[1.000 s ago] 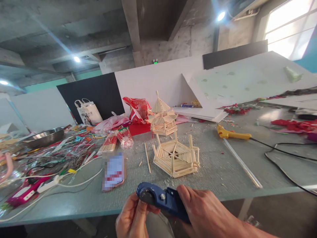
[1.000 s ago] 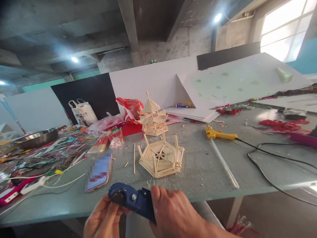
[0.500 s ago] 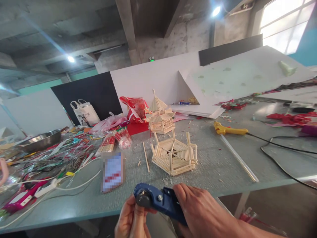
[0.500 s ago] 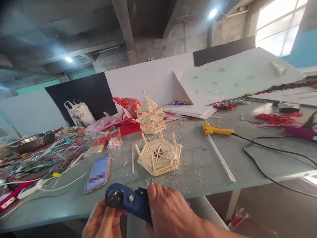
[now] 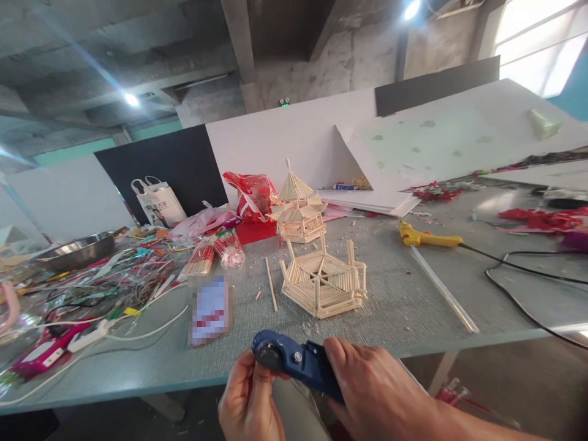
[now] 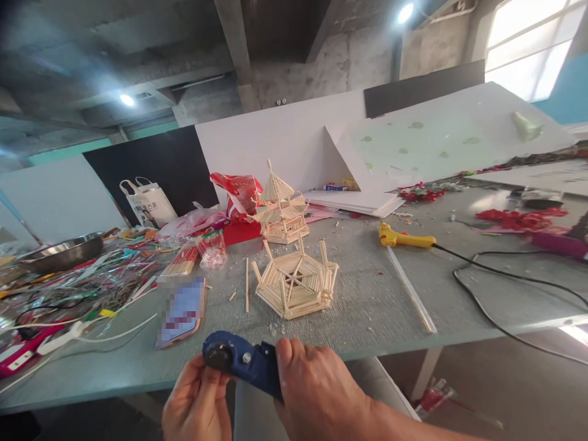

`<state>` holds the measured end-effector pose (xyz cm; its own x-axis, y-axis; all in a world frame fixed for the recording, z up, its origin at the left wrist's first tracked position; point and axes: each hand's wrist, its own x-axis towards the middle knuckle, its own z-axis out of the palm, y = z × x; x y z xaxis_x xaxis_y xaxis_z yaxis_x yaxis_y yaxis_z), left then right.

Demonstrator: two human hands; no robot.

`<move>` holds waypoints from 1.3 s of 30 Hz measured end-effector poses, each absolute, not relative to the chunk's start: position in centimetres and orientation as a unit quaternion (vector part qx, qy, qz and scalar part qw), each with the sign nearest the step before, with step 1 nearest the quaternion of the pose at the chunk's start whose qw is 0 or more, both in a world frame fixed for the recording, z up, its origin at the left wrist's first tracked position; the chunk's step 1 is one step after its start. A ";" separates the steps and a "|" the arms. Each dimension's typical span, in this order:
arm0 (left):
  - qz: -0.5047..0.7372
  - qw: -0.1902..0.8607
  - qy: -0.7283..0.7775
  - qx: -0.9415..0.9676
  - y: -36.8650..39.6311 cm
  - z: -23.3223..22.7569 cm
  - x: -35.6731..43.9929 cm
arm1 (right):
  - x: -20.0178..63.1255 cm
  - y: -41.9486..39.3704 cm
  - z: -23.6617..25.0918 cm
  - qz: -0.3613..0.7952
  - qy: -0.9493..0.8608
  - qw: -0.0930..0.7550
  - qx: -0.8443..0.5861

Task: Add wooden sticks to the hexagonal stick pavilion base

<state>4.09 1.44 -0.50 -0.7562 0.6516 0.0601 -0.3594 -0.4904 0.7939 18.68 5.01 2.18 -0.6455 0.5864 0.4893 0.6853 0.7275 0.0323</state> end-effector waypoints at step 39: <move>0.842 0.361 0.374 0.144 1.2 -0.9 5.2 | 18.6 4.9 3.2 -0.098 -0.904 0.203 -0.363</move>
